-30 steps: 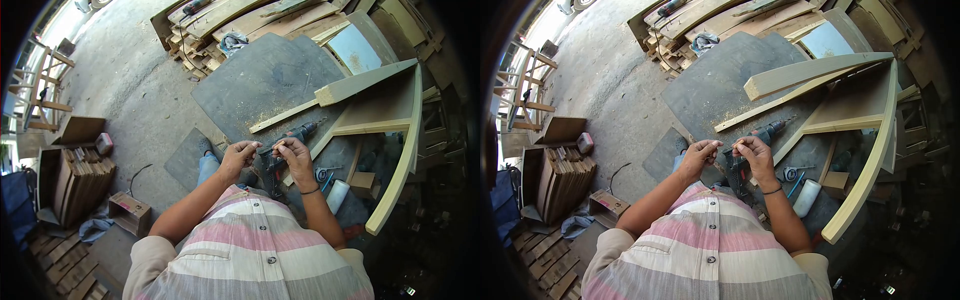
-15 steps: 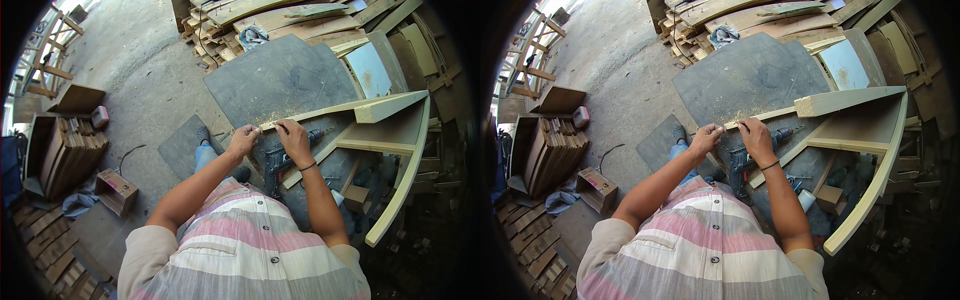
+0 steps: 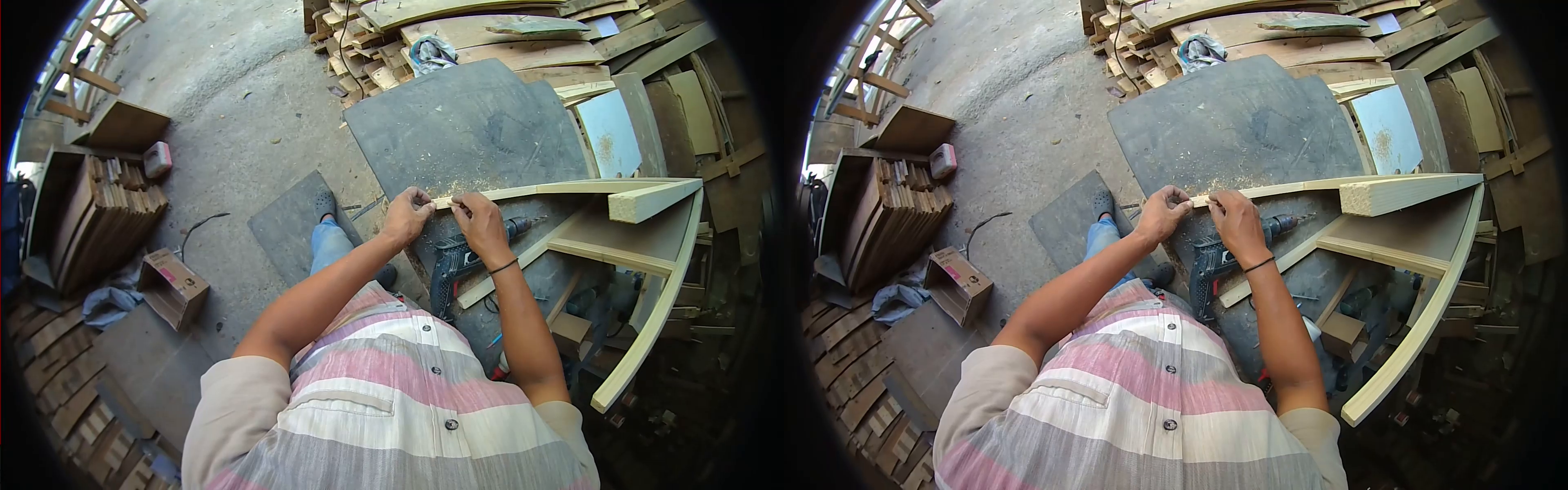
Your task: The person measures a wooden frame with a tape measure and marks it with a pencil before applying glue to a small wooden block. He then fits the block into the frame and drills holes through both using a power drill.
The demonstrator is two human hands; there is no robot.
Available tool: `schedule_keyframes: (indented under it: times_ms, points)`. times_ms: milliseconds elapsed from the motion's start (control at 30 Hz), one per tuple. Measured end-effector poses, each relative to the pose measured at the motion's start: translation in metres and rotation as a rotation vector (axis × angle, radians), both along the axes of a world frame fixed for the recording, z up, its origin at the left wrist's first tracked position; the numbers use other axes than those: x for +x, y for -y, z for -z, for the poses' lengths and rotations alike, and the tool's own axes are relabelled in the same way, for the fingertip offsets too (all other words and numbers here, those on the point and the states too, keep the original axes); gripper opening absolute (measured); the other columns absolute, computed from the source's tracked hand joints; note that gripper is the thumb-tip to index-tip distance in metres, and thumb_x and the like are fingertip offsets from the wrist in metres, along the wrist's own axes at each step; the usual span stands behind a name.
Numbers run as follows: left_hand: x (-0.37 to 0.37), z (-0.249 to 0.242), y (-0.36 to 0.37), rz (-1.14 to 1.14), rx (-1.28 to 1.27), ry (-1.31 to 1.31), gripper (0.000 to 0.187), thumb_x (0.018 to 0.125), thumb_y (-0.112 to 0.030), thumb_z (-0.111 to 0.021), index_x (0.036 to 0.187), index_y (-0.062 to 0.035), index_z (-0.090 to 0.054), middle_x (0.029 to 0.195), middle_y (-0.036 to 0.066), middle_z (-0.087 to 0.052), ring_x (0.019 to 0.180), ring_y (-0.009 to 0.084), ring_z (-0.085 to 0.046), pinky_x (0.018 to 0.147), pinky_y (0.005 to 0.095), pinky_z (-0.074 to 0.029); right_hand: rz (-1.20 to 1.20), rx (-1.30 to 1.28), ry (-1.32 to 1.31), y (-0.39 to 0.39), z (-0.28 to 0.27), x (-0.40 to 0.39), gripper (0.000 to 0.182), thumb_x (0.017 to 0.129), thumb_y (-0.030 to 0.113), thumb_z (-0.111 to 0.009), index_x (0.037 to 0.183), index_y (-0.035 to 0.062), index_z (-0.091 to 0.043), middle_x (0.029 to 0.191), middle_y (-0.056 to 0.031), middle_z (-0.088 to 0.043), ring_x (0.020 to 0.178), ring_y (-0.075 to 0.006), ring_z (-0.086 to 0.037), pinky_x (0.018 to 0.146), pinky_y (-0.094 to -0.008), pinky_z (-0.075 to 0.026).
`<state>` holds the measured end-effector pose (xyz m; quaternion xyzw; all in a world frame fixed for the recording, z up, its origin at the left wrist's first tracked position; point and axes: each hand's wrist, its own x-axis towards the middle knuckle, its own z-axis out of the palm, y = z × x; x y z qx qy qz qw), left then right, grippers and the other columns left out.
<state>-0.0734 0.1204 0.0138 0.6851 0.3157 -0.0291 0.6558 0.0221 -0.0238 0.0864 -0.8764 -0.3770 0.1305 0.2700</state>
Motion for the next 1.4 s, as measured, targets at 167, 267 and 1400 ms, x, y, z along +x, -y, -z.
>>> schedule_keyframes:
  times_ms: [167,267,1400]
  points:
    - [-0.001,0.006,0.002,-0.019,-0.003,0.077,0.024,0.088,-0.023,-0.069,0.103,-0.0043,-0.064,0.079,0.005,-0.064,0.072,0.0129,-0.057,0.07,0.0294,-0.046,-0.125,-0.002,0.162,-0.001,-0.002,0.004,0.013,0.088,0.01,-0.061,0.097,0.0019,-0.066,0.09,-0.0196,-0.065,0.085,-0.0404,-0.063,0.075,-0.0474,-0.05]
    - [-0.001,0.003,-0.001,-0.001,-0.007,0.074,0.024,0.088,-0.023,-0.069,0.103,-0.0041,-0.065,0.079,0.005,-0.064,0.072,0.013,-0.057,0.071,0.0293,-0.047,-0.142,-0.063,0.175,-0.006,-0.009,0.002,0.012,0.09,0.011,-0.058,0.094,0.0022,-0.065,0.09,-0.0197,-0.064,0.085,-0.0406,-0.063,0.074,-0.048,-0.05]
    - [0.002,0.02,-0.002,0.01,-0.062,0.099,0.021,0.087,-0.019,-0.071,0.098,-0.0022,-0.066,0.077,0.003,-0.065,0.069,0.01,-0.056,0.067,0.0273,-0.047,-0.273,-0.324,0.36,-0.012,0.002,0.006,0.015,0.092,0.016,-0.056,0.084,0.0043,-0.059,0.083,-0.0157,-0.062,0.08,-0.0346,-0.065,0.071,-0.0444,-0.051]
